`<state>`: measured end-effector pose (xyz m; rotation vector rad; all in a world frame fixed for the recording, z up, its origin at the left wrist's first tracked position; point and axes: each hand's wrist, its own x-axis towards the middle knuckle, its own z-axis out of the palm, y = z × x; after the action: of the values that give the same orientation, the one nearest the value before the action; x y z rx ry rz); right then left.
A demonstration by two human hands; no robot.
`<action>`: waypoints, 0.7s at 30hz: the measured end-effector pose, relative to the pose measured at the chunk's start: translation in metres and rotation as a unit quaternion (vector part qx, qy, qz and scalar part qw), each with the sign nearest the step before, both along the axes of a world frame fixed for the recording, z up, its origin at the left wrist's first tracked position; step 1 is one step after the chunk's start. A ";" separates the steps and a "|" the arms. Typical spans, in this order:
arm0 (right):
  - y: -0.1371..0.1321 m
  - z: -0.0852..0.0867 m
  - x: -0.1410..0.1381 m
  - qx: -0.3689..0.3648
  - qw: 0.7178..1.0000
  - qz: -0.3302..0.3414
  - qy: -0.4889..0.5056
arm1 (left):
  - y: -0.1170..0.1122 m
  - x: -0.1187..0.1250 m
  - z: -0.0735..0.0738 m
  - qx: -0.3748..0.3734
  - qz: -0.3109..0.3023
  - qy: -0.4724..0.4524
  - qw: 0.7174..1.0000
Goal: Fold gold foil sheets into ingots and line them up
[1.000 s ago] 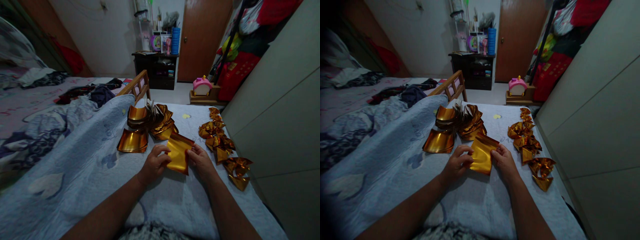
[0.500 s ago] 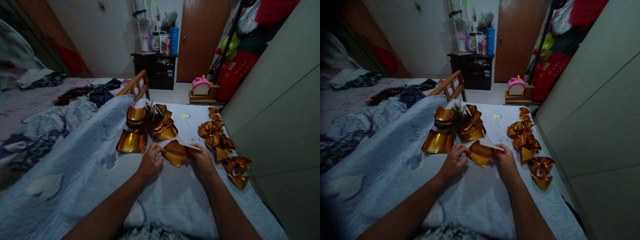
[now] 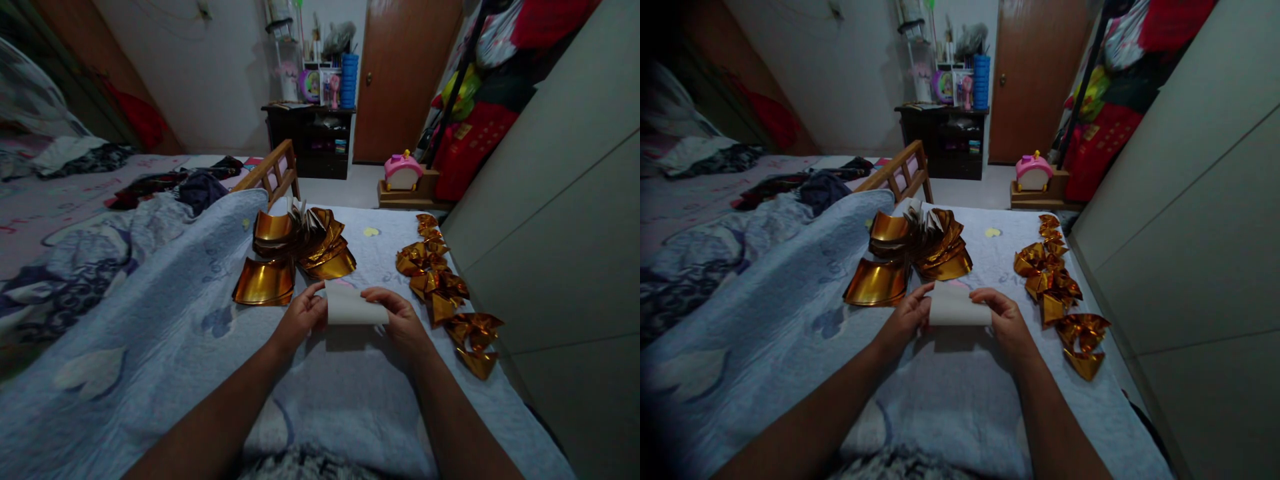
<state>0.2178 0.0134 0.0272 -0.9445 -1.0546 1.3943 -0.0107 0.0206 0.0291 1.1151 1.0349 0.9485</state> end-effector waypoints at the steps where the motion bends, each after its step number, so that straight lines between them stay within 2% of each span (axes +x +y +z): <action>1: 0.000 0.001 0.000 0.012 1.000 0.015 -0.013 | 0.001 0.000 -0.002 -0.022 0.010 -0.035 0.999; 5: -0.001 0.008 -0.001 0.050 0.990 0.112 -0.071 | 0.006 0.000 -0.007 -0.064 0.044 -0.121 0.990; 9: -0.002 0.009 -0.003 0.071 0.977 0.173 -0.106 | 0.007 0.001 -0.001 -0.104 0.079 -0.157 0.979; 15: -0.001 0.004 -0.001 0.086 0.973 0.174 -0.129 | 0.007 0.003 0.006 -0.105 0.099 -0.184 0.972; 21: -0.001 0.006 0.000 0.081 0.980 0.133 -0.128 | 0.002 0.003 0.007 -0.074 0.022 -0.111 0.991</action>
<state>0.2179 0.0123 0.0329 -0.9030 -1.5106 1.3999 -0.0076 0.0224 0.0364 0.8460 0.9337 0.9897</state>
